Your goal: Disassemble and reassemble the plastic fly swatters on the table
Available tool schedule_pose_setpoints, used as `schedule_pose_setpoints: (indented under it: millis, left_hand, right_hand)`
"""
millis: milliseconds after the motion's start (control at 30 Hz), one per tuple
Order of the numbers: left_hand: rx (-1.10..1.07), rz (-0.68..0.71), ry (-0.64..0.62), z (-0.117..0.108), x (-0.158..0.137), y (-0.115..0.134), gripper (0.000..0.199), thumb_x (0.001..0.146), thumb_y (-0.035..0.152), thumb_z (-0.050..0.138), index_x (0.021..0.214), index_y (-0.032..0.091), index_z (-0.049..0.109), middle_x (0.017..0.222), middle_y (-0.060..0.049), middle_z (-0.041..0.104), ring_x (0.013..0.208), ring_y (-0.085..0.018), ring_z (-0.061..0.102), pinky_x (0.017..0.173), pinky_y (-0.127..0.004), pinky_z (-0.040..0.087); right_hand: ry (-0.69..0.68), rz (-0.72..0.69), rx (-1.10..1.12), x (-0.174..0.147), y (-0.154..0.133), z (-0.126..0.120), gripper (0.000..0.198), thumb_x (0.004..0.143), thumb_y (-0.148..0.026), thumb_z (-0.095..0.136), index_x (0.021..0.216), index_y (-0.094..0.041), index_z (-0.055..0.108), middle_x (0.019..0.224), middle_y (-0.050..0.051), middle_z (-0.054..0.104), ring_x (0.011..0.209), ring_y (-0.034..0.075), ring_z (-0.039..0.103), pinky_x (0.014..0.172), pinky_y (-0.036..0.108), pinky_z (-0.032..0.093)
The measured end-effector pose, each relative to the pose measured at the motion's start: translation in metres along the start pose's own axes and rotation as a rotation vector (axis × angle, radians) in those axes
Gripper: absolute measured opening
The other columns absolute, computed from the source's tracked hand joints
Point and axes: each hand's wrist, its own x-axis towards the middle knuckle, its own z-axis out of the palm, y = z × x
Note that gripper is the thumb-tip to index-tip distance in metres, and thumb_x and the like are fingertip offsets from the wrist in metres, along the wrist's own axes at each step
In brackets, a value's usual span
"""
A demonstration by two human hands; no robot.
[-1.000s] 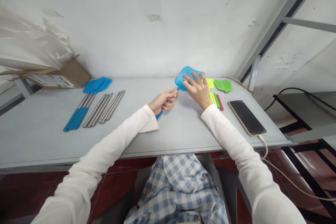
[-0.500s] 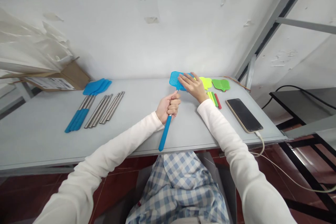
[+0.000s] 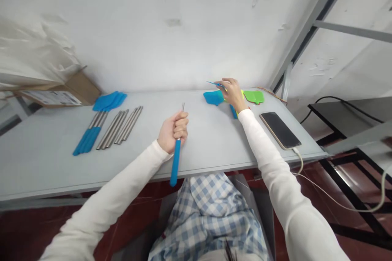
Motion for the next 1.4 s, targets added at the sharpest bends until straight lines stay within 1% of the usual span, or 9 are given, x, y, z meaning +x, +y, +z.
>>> schedule_pose_setpoints:
  millis: [133, 267, 567, 733, 900, 1067, 1200, 1300, 1400]
  left_hand:
    - [-0.015, -0.054, -0.031, -0.01, 0.023, 0.006, 0.039, 0.105, 0.03, 0.029, 0.067, 0.021, 0.025, 0.055, 0.011, 0.008, 0.035, -0.003, 0.005, 0.031, -0.015, 0.001]
    - [-0.04, -0.019, 0.0, -0.019, 0.039, 0.005, 0.04, 0.105, 0.03, 0.027, 0.066, 0.021, 0.026, 0.051, 0.011, 0.012, 0.033, -0.003, 0.012, 0.031, -0.015, 0.007]
    - [0.051, 0.042, 0.0, -0.021, 0.079, 0.008, 0.041, 0.104, 0.029, 0.028, 0.064, 0.02, 0.031, 0.048, 0.009, 0.02, 0.032, -0.004, 0.02, 0.032, -0.016, 0.011]
    - [0.093, 0.079, 0.0, -0.025, 0.102, 0.01, 0.041, 0.103, 0.031, 0.03, 0.064, 0.019, 0.033, 0.048, 0.009, 0.02, 0.033, -0.004, 0.019, 0.033, -0.016, 0.01]
    - [0.084, 0.126, 0.017, -0.031, 0.099, 0.01, 0.039, 0.102, 0.03, 0.031, 0.065, 0.019, 0.035, 0.05, 0.008, 0.02, 0.034, -0.004, 0.018, 0.034, -0.017, 0.011]
    - [0.08, 0.153, 0.044, -0.03, 0.092, 0.008, 0.039, 0.102, 0.03, 0.031, 0.065, 0.019, 0.034, 0.05, 0.008, 0.019, 0.035, -0.005, 0.017, 0.034, -0.017, 0.011]
    - [0.085, 0.159, 0.04, -0.03, 0.093, 0.007, 0.039, 0.102, 0.03, 0.031, 0.065, 0.019, 0.034, 0.05, 0.009, 0.019, 0.034, -0.004, 0.018, 0.034, -0.017, 0.011]
    - [0.092, 0.154, 0.034, -0.03, 0.094, 0.006, 0.039, 0.102, 0.03, 0.031, 0.065, 0.019, 0.035, 0.051, 0.009, 0.019, 0.034, -0.004, 0.019, 0.034, -0.016, 0.012]
    - [0.111, 0.137, 0.027, -0.029, 0.093, 0.005, 0.038, 0.102, 0.03, 0.031, 0.067, 0.018, 0.039, 0.051, 0.009, 0.021, 0.034, -0.004, 0.018, 0.033, -0.016, 0.012]
  right_hand:
    - [-0.148, -0.022, -0.081, 0.0, -0.023, 0.011, 0.042, 0.097, -0.026, 0.041, 0.132, -0.025, 0.064, 0.135, 0.011, 0.06, 0.117, 0.033, 0.05, 0.098, 0.052, 0.041]
    - [-0.285, -0.035, -0.138, -0.005, -0.015, 0.024, 0.049, 0.092, -0.011, 0.038, 0.127, -0.026, 0.068, 0.139, 0.011, 0.055, 0.112, 0.03, 0.051, 0.098, 0.049, 0.043]
    - [-0.36, -0.001, 0.087, -0.016, -0.005, 0.046, 0.071, 0.074, 0.005, 0.038, 0.136, -0.021, 0.061, 0.148, 0.009, 0.051, 0.13, 0.023, 0.053, 0.112, 0.041, 0.041]
    - [-0.312, 0.009, -0.026, -0.023, -0.009, 0.045, 0.075, 0.073, 0.005, 0.039, 0.142, -0.022, 0.054, 0.149, 0.009, 0.05, 0.129, 0.027, 0.053, 0.108, 0.048, 0.043]
    - [-0.155, 0.16, -0.052, -0.027, -0.011, 0.048, 0.066, 0.079, -0.002, 0.036, 0.145, -0.008, 0.044, 0.136, 0.021, 0.057, 0.121, 0.031, 0.057, 0.099, 0.048, 0.047]
    - [-0.217, 0.29, -0.195, -0.03, -0.012, 0.046, 0.056, 0.083, -0.008, 0.037, 0.138, 0.001, 0.045, 0.111, 0.027, 0.067, 0.106, 0.039, 0.06, 0.093, 0.054, 0.042]
    - [-0.204, 0.337, -0.279, -0.029, -0.012, 0.04, 0.049, 0.086, -0.009, 0.035, 0.132, 0.0, 0.051, 0.109, 0.027, 0.068, 0.108, 0.039, 0.058, 0.095, 0.054, 0.037]
    - [-0.162, 0.339, -0.223, -0.027, -0.017, 0.037, 0.044, 0.089, -0.013, 0.033, 0.124, -0.003, 0.057, 0.113, 0.027, 0.066, 0.109, 0.039, 0.056, 0.095, 0.054, 0.037]
    - [-0.136, 0.258, -0.036, -0.026, -0.035, 0.04, 0.041, 0.095, -0.022, 0.03, 0.119, -0.011, 0.062, 0.117, 0.022, 0.066, 0.111, 0.036, 0.056, 0.098, 0.054, 0.037]
